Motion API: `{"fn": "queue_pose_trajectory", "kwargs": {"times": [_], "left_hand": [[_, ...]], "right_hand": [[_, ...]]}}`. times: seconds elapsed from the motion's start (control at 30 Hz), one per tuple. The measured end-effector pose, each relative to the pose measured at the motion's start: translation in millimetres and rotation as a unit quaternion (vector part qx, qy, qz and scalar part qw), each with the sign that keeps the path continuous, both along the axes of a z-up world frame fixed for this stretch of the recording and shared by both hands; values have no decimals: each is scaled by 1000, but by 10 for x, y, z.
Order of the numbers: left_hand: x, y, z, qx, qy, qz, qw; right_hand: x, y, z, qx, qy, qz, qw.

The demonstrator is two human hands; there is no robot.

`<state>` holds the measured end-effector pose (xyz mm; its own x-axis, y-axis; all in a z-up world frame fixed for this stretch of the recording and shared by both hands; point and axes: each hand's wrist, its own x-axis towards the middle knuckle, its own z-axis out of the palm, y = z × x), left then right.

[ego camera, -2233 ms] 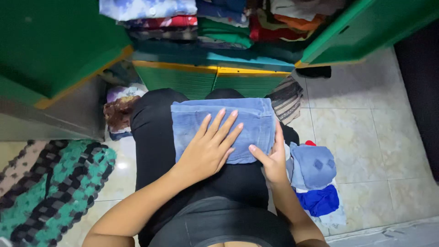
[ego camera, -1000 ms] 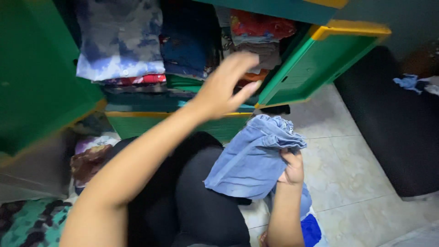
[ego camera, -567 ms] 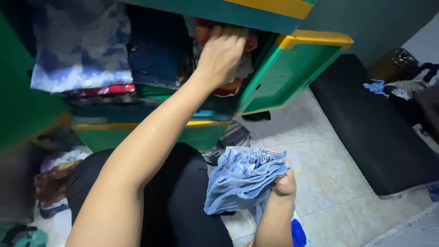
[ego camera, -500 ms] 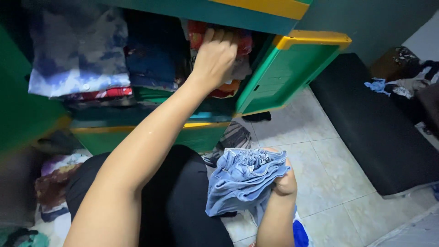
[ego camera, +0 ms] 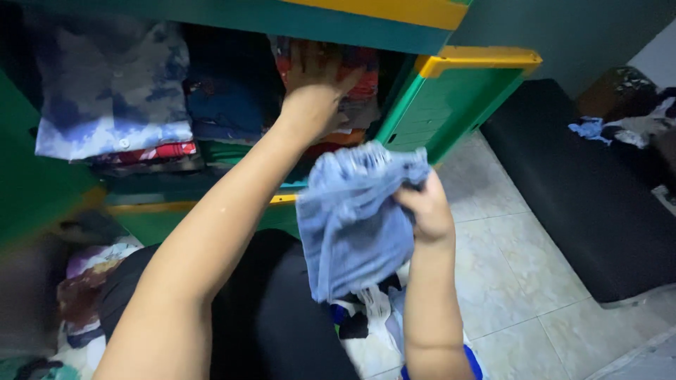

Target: Folding various items of clothing and organizing them inside a cabinet.

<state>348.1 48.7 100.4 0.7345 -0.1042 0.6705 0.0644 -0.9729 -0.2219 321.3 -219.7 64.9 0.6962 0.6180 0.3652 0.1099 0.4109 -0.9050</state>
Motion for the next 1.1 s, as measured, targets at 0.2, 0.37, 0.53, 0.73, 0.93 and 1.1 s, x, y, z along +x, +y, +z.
{"fn": "queue_pose_trajectory", "kwargs": {"times": [0.2,0.37,0.53,0.73,0.93,1.1], "left_hand": [[324,100,-464,44,-190,-37,980],[376,85,-533,30,-157,-58,985],[463,149,-735,9,-120,-69,990],[914,390,-1161,-17,-75,-76,994],[728,313,-1024,-109,32,-94,989],[472,230,-817,-166,-32,-103,980]], "right_hand": [[457,855,445,-17,76,51,996],[1345,1206,256,-31,65,-31,997],[1957,1443,188,-14,10,-88,996],[4270,1168,-1478,-227,-338,-317,857],[5676,2252,-1117,-274,-589,-395,650],[6029,2634,-1185,-303,-593,-422,615]]}}
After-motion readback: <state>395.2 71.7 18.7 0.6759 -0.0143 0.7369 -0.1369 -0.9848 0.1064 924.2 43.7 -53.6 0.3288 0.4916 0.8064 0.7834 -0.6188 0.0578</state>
